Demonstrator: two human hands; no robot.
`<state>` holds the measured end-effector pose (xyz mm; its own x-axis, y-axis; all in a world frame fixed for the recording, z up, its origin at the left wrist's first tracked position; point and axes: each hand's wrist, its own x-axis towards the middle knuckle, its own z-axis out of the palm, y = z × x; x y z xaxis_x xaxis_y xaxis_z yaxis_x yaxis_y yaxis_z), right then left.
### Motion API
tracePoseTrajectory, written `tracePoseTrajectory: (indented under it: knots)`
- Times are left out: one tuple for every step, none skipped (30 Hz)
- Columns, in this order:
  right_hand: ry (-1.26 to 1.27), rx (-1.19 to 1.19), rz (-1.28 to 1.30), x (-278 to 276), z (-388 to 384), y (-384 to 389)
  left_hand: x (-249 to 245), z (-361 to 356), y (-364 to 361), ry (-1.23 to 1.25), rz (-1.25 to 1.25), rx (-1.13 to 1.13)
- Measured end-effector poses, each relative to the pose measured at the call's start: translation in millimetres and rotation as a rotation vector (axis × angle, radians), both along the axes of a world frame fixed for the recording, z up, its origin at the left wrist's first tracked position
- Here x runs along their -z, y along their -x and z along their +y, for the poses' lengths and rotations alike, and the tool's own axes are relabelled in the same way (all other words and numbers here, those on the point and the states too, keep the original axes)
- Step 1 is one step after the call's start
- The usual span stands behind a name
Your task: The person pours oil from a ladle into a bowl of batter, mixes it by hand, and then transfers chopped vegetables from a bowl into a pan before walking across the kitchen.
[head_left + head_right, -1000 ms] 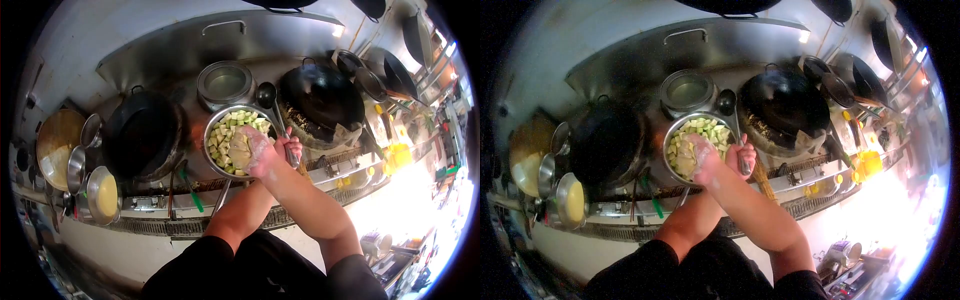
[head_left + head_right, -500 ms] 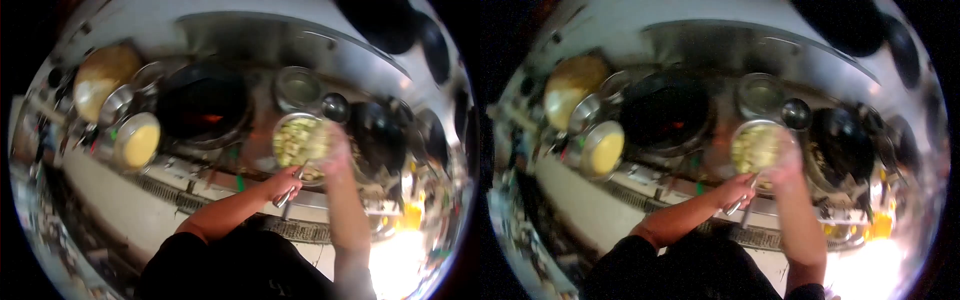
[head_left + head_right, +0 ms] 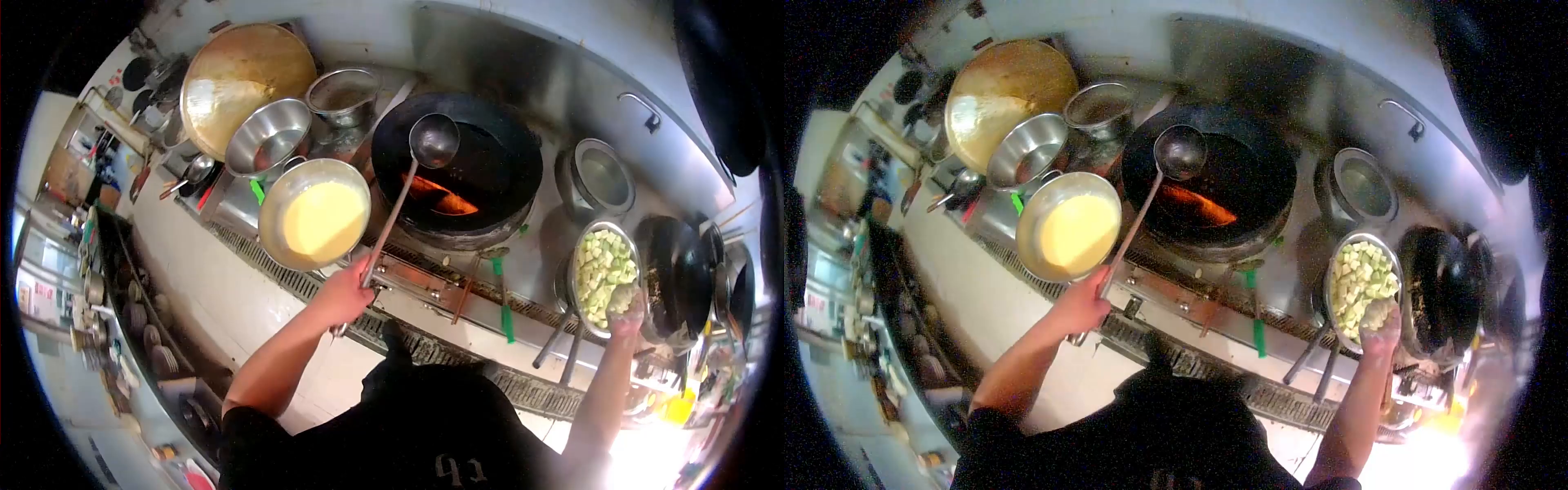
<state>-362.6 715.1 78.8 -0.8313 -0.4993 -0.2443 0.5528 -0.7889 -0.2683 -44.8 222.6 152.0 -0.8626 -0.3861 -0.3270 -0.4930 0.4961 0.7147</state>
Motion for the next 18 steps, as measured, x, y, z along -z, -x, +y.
tracePoseTrajectory:
  knots:
    - [-0.023,0.027,-0.033,8.1,-9.6,-7.3,-2.8,-15.7,5.7,0.335,0.058,0.115]
    - [-0.005,0.003,0.026,15.9,-19.9,-13.1,-7.2,-30.0,15.9,0.221,-0.167,0.065]
    - [-0.09,0.125,-0.016,14.8,-37.7,-21.0,-4.8,-44.9,22.7,0.217,-0.164,0.084]
    - [-0.04,0.096,-0.036,9.0,-50.0,-27.5,0.5,-58.4,27.6,0.24,-0.198,0.1]
    - [0.011,0.065,-0.057,3.0,-61.3,-34.2,4.8,-69.4,30.8,0.262,-0.233,0.115]
    - [0.006,0.08,-0.059,-5.3,-72.1,-41.9,6.4,-78.0,34.2,0.259,-0.233,0.131]
    - [0.077,-0.02,-0.017,-12.6,-81.0,-47.9,7.4,-85.4,38.4,0.32,-0.219,0.179]
    - [0.147,-0.12,0.028,-16.6,-86.3,-52.7,9.3,-92.5,42.3,0.381,-0.202,0.226]
    - [0.143,-0.108,0.029,-13.0,-86.4,-54.0,14.1,-99.8,45.8,0.379,-0.199,0.238]
    - [-0.078,0.102,0.005,-6.0,-84.3,-52.9,21.3,-106.2,48.6,0.374,-0.146,0.247]
    - [-0.297,0.309,-0.02,-0.9,-82.1,-52.4,27.2,-111.5,50.9,0.369,-0.094,0.253]
    - [-0.391,0.399,-0.092,-4.7,-86.3,-53.8,31.6,-116.2,52.8,0.367,-0.094,0.258]
    - [-0.394,0.402,-0.093,-12.9,-94.6,-55.8,35.5,-120.1,54.4,0.338,-0.022,0.269]
    - [-0.312,0.418,-0.145,-22.2,-103.4,-56.9,37.9,-122.3,56.1,0.309,0.049,0.277]
    - [-0.228,0.43,-0.195,-27.0,-108.7,-56.6,38.6,-123.5,57.8,0.309,0.049,0.276]
    - [-0.226,0.429,-0.194,-15.0,-98.6,-48.3,38.4,-125.0,60.9,0.28,0.058,0.283]
    - [-0.091,0.303,-0.094,4.7,-82.2,-36.5,37.7,-126.4,63.9,0.251,0.065,0.289]
    - [0.041,0.175,0.005,16.8,-71.6,-28.6,25.7,-124.8,67.3,0.253,0.064,0.286]
